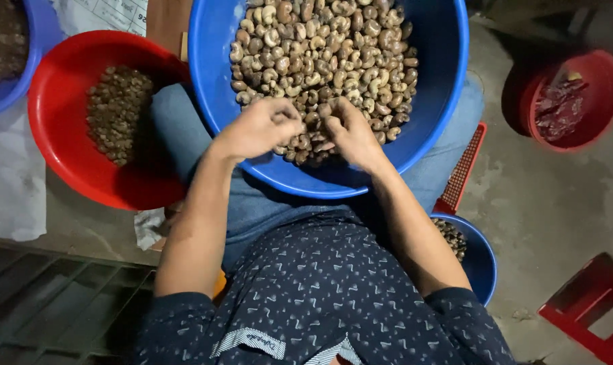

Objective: A person sitting on the floor manually sorts and peels nuts from a large blue bowl into various surrounding containers.

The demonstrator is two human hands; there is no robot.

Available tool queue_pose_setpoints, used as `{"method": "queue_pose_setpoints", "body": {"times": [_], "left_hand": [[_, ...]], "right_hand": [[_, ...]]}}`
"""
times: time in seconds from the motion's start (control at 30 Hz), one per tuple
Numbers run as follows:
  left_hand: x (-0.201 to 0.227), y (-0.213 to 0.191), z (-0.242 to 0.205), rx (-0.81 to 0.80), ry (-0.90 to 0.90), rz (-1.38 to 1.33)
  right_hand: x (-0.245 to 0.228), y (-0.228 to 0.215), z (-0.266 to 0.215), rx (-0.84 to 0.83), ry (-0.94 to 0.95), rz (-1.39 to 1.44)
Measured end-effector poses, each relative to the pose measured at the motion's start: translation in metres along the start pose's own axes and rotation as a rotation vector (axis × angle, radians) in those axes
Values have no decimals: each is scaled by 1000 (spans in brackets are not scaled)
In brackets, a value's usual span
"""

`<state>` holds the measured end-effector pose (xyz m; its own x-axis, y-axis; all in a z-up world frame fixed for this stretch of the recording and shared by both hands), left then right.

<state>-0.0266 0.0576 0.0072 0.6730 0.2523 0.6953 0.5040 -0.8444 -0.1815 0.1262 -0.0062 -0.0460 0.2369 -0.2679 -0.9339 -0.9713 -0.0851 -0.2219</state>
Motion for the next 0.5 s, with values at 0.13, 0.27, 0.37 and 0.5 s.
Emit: {"method": "queue_pose_setpoints", "body": {"times": [0.13,0.27,0.37,0.5], "left_hand": [[-4,-10,9,-140,142,-574],[9,-17,-7,-162,141,-670],[2,-20,-4,-29,97,-675],[0,-22,-3,208,13,-152]], "right_hand": [[-39,21,-1,-158,-162,-23],[-2,66,0,-399,-175,-506],[13,74,3,-446,-119,-804],[19,68,4,-495,-105,-807]]}}
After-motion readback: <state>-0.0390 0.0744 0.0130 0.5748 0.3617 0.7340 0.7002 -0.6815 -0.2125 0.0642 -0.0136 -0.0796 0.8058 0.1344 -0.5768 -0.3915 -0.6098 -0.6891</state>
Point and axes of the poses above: each hand's wrist, its own z-axis towards the middle knuckle, its own y-axis out of the palm, x = y × z, the point moved 9 cm from there along z, towards the middle knuckle, and after that the axes turned 14 degrees about -y, right-handed, at the moved point
